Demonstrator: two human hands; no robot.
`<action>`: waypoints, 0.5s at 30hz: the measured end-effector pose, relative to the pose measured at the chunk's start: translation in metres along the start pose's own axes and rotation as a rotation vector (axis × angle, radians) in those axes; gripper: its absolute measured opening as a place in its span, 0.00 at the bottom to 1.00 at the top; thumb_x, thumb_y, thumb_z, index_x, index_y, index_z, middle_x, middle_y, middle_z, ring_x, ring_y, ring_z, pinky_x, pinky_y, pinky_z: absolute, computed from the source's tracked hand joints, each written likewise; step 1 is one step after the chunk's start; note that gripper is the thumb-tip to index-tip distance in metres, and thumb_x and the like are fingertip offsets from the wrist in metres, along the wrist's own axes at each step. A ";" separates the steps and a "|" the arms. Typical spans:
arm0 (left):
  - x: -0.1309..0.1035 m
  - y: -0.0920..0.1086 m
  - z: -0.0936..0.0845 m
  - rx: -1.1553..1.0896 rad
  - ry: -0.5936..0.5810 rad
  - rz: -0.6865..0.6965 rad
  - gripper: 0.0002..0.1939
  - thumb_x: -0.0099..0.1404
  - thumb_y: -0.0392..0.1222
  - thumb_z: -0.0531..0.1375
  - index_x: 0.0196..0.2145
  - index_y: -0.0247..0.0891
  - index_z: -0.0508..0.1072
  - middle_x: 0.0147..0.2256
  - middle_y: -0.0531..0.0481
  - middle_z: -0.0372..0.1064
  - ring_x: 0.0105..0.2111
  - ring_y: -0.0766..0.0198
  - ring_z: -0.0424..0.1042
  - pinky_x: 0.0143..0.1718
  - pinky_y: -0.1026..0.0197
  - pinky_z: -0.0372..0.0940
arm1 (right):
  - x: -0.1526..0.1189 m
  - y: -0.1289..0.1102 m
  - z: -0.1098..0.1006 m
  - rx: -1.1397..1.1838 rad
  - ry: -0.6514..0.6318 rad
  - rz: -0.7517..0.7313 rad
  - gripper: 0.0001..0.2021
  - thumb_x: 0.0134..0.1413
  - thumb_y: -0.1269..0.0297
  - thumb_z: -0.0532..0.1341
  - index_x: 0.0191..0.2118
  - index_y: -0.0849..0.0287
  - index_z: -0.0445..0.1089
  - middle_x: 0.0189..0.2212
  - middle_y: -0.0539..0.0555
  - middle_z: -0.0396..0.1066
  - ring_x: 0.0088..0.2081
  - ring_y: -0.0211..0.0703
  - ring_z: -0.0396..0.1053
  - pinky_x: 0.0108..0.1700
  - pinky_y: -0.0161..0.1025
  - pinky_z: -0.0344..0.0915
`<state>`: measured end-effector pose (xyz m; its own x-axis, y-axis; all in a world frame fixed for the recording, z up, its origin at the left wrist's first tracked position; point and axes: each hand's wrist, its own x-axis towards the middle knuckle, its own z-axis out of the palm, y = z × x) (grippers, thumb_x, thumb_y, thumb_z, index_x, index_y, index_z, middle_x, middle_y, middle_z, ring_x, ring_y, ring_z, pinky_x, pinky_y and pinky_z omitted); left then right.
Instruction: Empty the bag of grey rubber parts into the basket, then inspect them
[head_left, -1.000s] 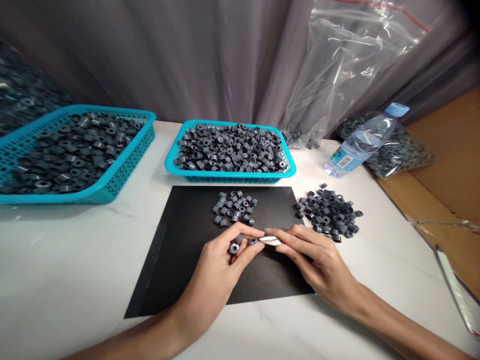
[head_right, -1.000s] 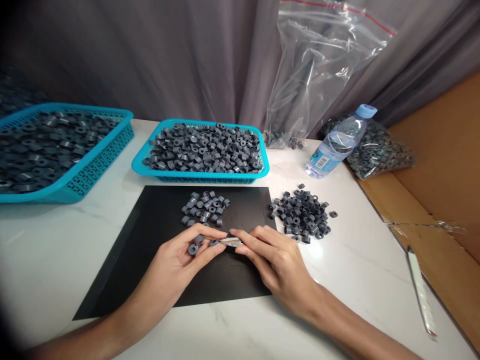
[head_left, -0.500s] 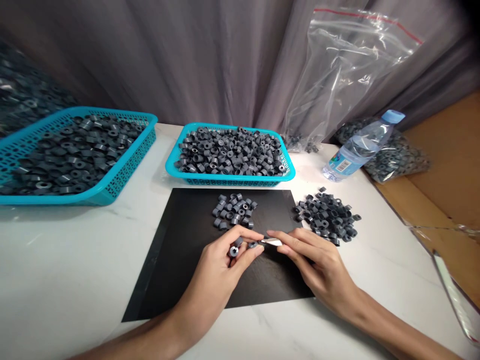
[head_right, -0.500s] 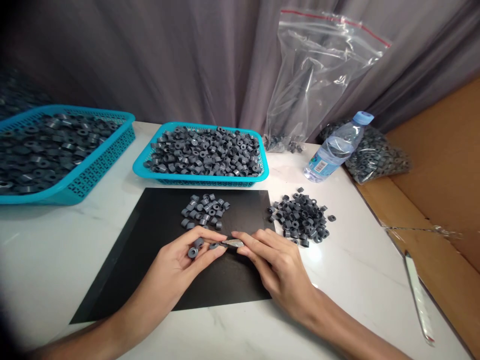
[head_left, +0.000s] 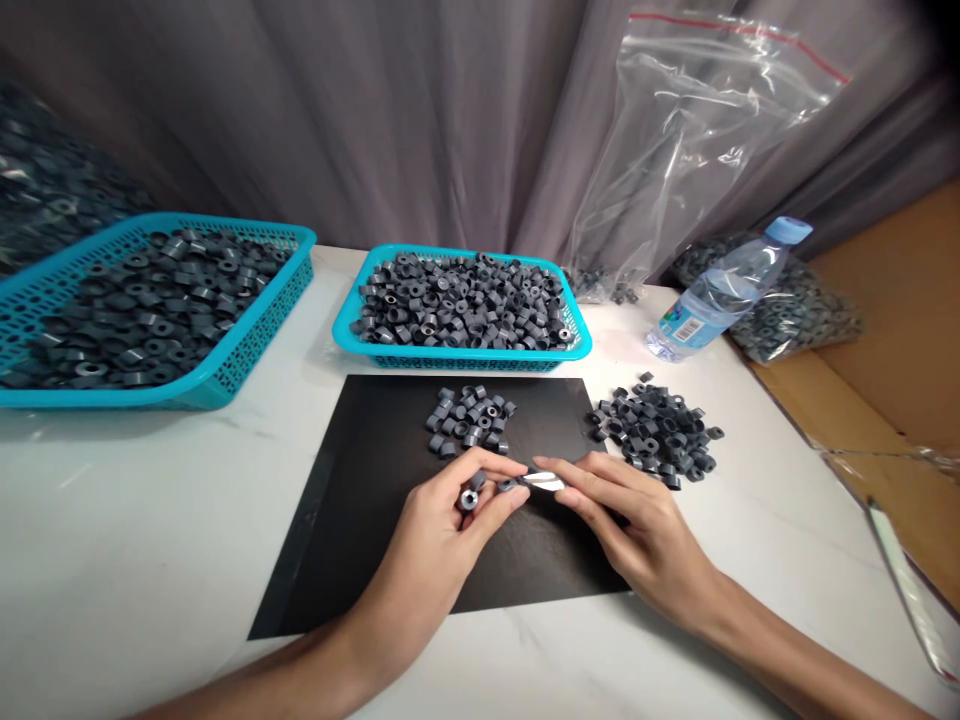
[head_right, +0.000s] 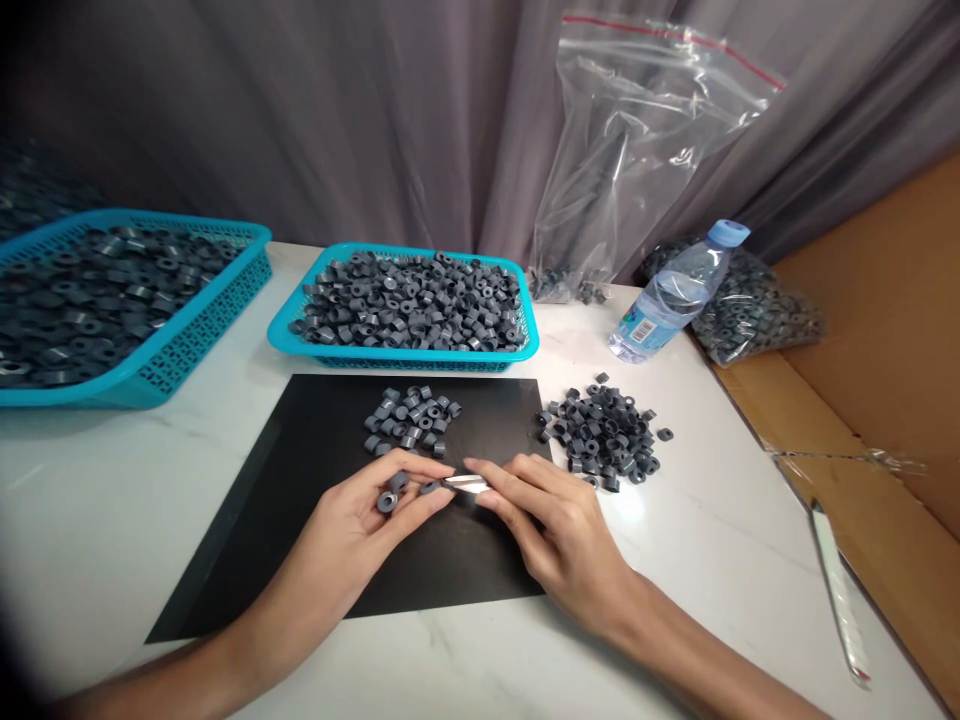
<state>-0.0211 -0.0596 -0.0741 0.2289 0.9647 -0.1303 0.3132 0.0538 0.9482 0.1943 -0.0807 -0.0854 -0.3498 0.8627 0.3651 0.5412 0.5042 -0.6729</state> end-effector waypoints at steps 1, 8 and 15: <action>0.000 0.000 0.000 -0.001 -0.003 0.001 0.11 0.65 0.51 0.64 0.39 0.43 0.79 0.36 0.52 0.77 0.34 0.61 0.72 0.34 0.62 0.63 | 0.000 0.000 0.000 -0.001 0.002 -0.006 0.17 0.71 0.68 0.56 0.61 0.58 0.72 0.36 0.55 0.73 0.36 0.41 0.71 0.38 0.38 0.68; 0.001 -0.001 -0.001 -0.045 -0.001 0.001 0.11 0.65 0.52 0.64 0.40 0.43 0.79 0.36 0.53 0.76 0.34 0.62 0.70 0.35 0.62 0.64 | 0.002 0.001 0.000 -0.028 0.131 0.090 0.15 0.72 0.66 0.56 0.56 0.57 0.75 0.34 0.53 0.72 0.34 0.41 0.70 0.37 0.37 0.67; 0.000 0.001 -0.003 -0.030 -0.001 0.005 0.12 0.66 0.52 0.64 0.39 0.43 0.79 0.35 0.53 0.75 0.33 0.63 0.68 0.35 0.63 0.64 | 0.005 0.007 0.006 -0.156 0.141 0.172 0.16 0.73 0.62 0.54 0.57 0.60 0.73 0.37 0.56 0.73 0.38 0.45 0.74 0.39 0.39 0.69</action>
<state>-0.0232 -0.0590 -0.0721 0.2312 0.9647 -0.1258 0.2842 0.0567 0.9571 0.1919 -0.0736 -0.0918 -0.1383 0.9276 0.3471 0.6984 0.3399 -0.6299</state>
